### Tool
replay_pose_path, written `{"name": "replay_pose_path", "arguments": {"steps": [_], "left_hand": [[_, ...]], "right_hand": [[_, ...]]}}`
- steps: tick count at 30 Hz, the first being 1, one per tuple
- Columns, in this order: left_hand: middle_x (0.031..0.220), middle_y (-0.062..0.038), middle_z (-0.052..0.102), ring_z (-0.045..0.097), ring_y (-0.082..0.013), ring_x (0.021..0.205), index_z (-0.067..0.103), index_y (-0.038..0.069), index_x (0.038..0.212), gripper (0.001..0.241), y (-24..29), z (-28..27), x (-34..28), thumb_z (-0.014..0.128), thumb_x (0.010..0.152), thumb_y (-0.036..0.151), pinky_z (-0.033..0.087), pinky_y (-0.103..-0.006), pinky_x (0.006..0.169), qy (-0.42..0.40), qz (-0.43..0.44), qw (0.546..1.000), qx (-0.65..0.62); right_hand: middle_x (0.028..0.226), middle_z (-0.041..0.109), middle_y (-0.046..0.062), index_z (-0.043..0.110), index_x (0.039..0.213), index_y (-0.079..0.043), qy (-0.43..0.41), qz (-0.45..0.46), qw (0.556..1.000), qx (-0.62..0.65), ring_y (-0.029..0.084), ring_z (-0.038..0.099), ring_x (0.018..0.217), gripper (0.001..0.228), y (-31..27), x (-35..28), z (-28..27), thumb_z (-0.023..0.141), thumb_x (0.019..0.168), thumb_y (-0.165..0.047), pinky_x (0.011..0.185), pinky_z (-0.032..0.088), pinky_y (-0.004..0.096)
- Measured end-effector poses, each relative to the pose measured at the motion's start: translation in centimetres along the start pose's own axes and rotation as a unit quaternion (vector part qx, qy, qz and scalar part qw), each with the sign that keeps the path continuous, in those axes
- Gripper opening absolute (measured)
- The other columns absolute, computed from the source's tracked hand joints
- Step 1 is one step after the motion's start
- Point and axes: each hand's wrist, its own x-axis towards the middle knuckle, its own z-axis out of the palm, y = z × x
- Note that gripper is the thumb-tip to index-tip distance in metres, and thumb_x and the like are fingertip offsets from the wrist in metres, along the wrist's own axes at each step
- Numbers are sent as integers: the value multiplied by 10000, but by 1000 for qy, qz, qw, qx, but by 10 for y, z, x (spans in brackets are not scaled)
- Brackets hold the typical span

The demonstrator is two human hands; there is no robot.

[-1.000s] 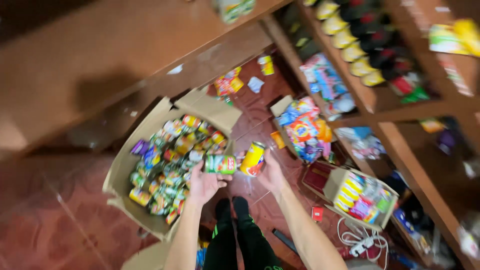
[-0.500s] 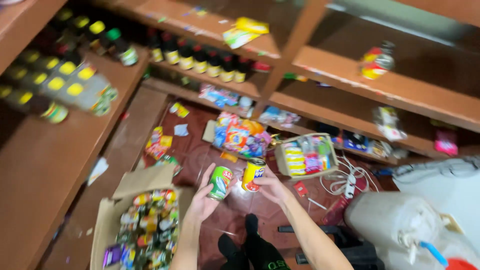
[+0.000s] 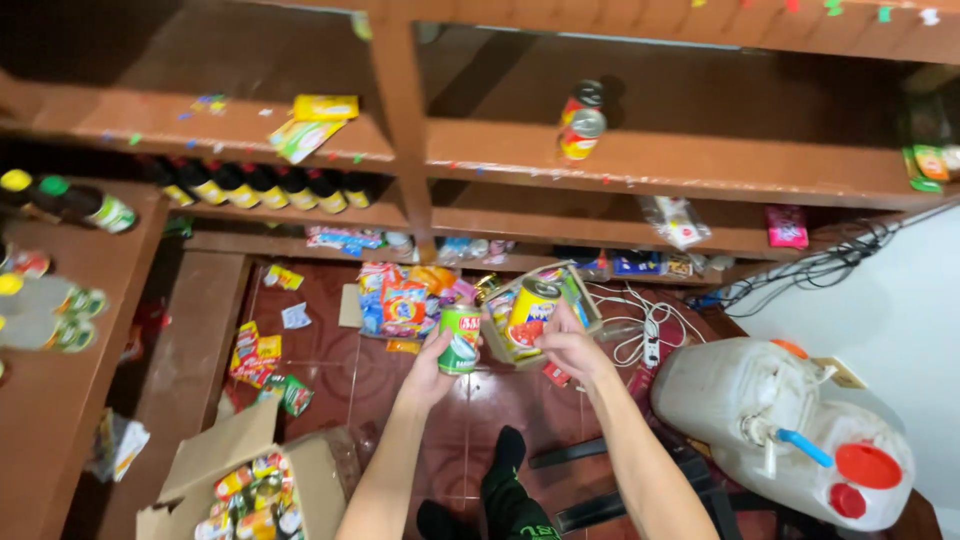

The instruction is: Organize and restock canned goods and other items on grocery store shelves.

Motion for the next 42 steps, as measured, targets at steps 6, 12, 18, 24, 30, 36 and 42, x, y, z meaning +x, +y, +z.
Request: {"name": "replay_pose_path", "arguments": {"steps": [6, 12, 18, 24, 30, 36, 42], "left_hand": [[1439, -81, 588, 637, -208, 1260, 402, 147, 1530, 644, -50, -25, 94, 627, 927, 162, 536, -380, 1042, 147, -28, 987, 66], [1293, -126, 631, 632, -241, 1139, 472, 11, 1516, 698, -31, 15, 166, 760, 881, 30, 521, -420, 991, 71, 31, 974, 214], [1363, -61, 633, 610, -150, 1258, 499, 31, 1488, 753, 4, 47, 216, 812, 808, -39, 482, -328, 1097, 48, 75, 942, 324], [1348, -63, 634, 620, -168, 1230, 501, 15, 1476, 804, 33, 48, 259, 837, 751, -76, 518, -335, 1078, 36, 96, 935, 339], [1369, -76, 629, 620, -172, 1263, 489, 53, 1486, 810, 56, 55, 280, 822, 758, -70, 497, -336, 1119, 55, 92, 922, 373], [1449, -53, 566, 567, -164, 1338, 459, 63, 1477, 805, 61, 40, 323, 795, 767, -110, 455, -332, 1163, 22, 116, 915, 385], [1391, -61, 454, 557, -195, 1320, 513, 61, 1435, 773, 55, 29, 368, 782, 745, -164, 461, -336, 1176, 25, 164, 881, 443]], "right_hand": [[1394, 566, 98, 334, 1530, -81, 8, -28, 997, -67, 229, 565, 1304, 861, -66, 22, -37, 754, 789, 42, 1128, 445, 420], [1178, 683, 105, 441, 1429, -55, 78, -61, 977, -188, 229, 690, 1053, 643, -106, 56, -83, 762, 874, -20, 931, 558, 392], [1232, 662, 77, 454, 1410, -39, 118, -151, 937, -292, 172, 667, 1115, 671, -136, 108, -109, 784, 833, 54, 980, 559, 337], [1263, 654, 73, 489, 1378, -35, 126, -144, 920, -343, 167, 664, 1162, 725, -125, 157, -116, 824, 751, 108, 1016, 561, 330], [1270, 655, 79, 520, 1376, -26, 186, -192, 917, -295, 184, 667, 1186, 731, -128, 170, -118, 817, 728, 132, 1049, 565, 344], [1365, 602, 95, 473, 1431, -15, 209, -269, 888, -308, 209, 604, 1305, 745, -145, 192, -143, 752, 771, 187, 1140, 528, 374], [1413, 577, 111, 399, 1495, -27, 205, -261, 887, -320, 217, 573, 1347, 772, -151, 218, -165, 691, 821, 209, 1146, 506, 369]]}}
